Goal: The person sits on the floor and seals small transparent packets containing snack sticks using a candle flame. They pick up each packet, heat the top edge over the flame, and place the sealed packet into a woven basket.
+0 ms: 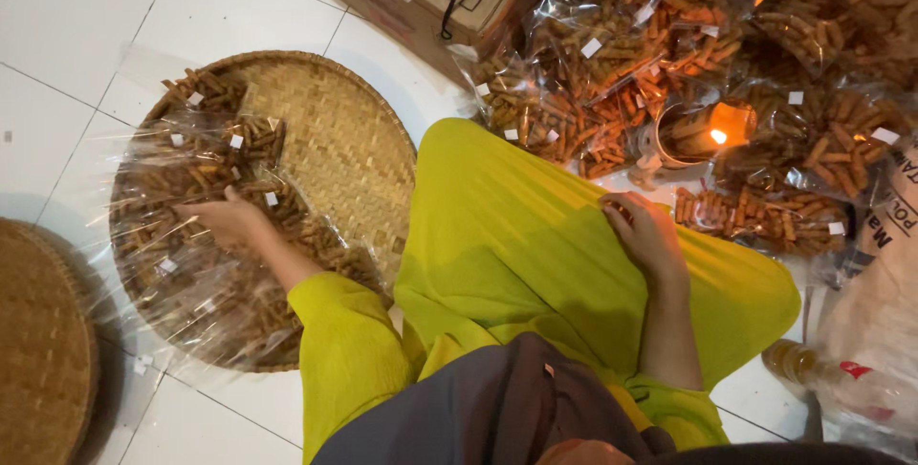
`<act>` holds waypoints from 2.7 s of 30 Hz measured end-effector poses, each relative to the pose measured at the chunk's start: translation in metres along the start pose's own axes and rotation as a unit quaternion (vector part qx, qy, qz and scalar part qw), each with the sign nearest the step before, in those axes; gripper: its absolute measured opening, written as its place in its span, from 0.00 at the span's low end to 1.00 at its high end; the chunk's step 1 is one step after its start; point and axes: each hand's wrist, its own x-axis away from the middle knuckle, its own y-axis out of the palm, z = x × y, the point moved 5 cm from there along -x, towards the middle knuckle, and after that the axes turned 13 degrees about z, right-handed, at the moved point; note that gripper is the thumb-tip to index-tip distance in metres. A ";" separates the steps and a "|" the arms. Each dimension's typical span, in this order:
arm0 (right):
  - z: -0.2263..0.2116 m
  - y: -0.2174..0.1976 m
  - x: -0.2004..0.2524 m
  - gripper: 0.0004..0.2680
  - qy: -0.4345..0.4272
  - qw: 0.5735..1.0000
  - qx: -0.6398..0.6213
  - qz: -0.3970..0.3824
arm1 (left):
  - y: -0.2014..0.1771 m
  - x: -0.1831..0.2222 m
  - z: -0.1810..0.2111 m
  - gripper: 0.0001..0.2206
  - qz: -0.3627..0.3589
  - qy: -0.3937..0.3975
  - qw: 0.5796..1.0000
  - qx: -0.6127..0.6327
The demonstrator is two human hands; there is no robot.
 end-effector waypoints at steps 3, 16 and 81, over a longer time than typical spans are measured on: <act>-0.003 -0.001 -0.001 0.08 -0.007 1.000 -0.011 -0.005 | -0.014 0.005 0.012 0.28 0.026 0.155 0.986 -0.062; -0.086 -0.009 0.014 0.34 -0.101 0.988 -0.081 0.084 | -0.269 0.251 0.227 0.05 -0.264 0.623 0.690 0.256; 0.118 0.010 0.014 0.15 0.145 0.821 -0.466 0.297 | -0.083 0.563 0.205 0.20 -0.874 0.146 0.413 0.210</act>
